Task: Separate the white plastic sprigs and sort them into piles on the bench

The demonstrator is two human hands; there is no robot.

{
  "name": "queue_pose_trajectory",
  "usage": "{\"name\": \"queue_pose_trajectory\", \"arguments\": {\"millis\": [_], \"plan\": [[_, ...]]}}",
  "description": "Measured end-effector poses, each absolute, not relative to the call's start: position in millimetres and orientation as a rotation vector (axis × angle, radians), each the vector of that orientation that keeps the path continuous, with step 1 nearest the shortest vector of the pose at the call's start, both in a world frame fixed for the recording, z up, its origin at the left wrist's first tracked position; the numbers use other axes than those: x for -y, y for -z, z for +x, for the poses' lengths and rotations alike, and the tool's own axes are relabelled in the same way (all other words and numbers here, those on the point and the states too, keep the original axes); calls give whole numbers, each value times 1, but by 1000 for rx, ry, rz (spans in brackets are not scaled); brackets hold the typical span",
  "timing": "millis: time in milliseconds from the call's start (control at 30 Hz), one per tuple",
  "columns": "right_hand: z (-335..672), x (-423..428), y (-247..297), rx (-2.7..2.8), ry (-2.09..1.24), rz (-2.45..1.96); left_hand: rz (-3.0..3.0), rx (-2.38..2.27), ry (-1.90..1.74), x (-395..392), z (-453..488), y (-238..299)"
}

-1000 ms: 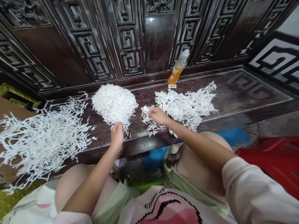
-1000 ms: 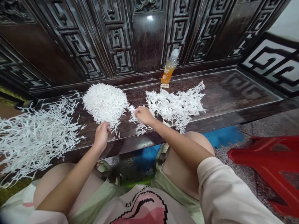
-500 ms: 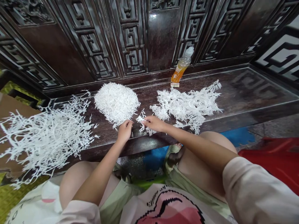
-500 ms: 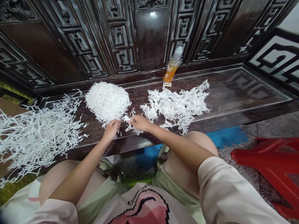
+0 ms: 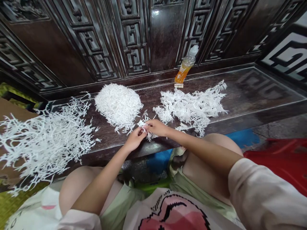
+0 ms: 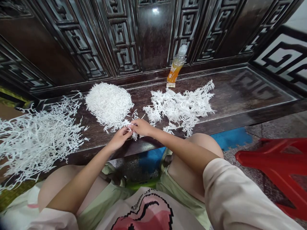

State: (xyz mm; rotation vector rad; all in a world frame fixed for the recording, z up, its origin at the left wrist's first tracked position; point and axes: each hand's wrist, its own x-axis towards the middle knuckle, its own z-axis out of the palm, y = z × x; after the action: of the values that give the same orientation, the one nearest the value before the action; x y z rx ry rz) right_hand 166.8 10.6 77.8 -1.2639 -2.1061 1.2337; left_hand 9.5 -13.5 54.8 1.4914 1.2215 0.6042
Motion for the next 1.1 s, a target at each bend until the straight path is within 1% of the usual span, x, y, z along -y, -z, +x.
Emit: {"name": "queue_pose_trajectory", "arguments": {"millis": [200, 633, 900, 1100], "plan": [[165, -12, -75, 2027, -1157, -1286, 1568, -1319, -702, 15, 12, -64], [167, -10, -75, 2196, -970, -1461, 1535, -1272, -809, 17, 10, -63], [167, -10, -76, 2156, -1098, -1343, 1461, -1241, -686, 16, 12, -57], [166, -9, -75, 2133, -1129, -1324, 1391, -1203, -719, 18, 14, -58]]}}
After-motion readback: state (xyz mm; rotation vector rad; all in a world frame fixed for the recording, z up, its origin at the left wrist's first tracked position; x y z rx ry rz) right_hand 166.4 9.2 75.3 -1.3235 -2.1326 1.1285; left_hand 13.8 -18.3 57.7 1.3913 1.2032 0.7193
